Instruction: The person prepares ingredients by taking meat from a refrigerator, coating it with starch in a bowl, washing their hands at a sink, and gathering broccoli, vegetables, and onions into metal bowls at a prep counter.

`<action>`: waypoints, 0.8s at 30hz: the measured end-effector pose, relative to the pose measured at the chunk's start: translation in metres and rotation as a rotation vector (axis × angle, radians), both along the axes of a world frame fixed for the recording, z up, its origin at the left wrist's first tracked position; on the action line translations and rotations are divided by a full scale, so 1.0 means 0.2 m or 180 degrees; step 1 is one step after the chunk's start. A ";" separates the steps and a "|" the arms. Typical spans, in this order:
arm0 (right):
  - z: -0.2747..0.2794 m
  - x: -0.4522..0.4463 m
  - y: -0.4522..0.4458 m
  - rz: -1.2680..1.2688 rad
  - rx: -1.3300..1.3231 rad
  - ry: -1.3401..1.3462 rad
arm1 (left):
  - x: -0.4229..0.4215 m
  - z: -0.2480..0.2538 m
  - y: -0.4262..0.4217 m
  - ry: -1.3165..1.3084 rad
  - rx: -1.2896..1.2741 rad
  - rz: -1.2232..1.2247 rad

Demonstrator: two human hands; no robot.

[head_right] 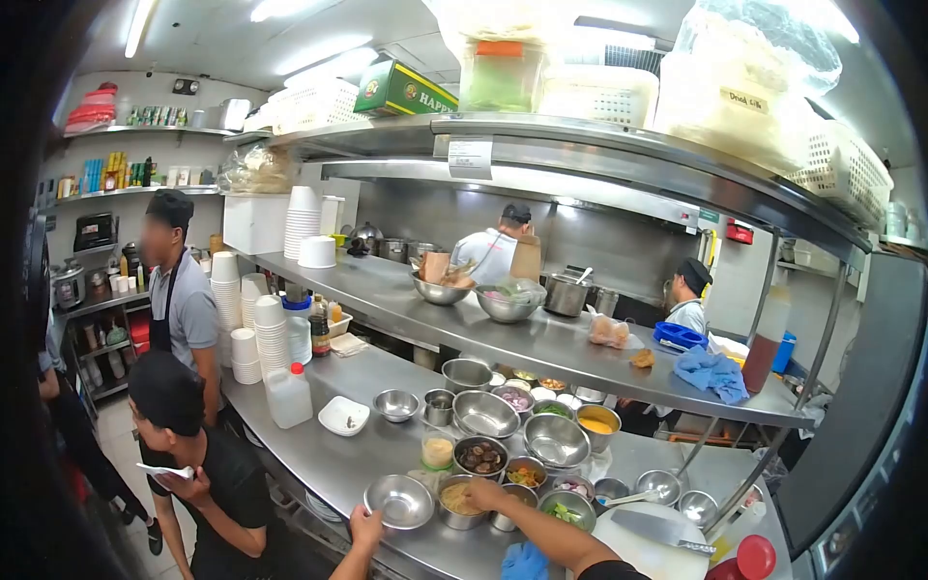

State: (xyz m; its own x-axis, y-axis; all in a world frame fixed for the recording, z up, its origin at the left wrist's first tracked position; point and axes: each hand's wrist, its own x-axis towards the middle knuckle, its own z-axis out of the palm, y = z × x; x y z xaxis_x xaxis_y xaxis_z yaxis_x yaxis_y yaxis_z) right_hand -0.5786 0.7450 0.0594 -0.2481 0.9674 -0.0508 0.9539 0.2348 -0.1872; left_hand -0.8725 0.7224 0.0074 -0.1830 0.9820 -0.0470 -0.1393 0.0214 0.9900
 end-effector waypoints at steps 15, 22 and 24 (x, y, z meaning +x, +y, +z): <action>-0.28 0.13 0.02 -0.0336 0.0956 0.0891 | -0.02 0.21 0.06 -0.0199 0.0212 -0.0417; -0.03 0.04 -0.05 -0.1188 0.0126 0.3482 | 0.06 0.08 0.18 -0.0472 0.0067 -0.0489; 0.08 0.02 -0.06 -0.1210 0.0052 0.3473 | 0.10 0.08 0.19 -0.0566 0.0005 -0.0539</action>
State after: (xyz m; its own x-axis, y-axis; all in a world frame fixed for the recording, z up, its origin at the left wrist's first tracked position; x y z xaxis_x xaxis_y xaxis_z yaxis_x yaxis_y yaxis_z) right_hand -0.5747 0.7324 0.0763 0.1549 0.9876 0.0245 0.2964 -0.0228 -0.9548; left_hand -0.8529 0.7597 0.0241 -0.0047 0.9981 -0.0621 -0.3060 0.0577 0.9503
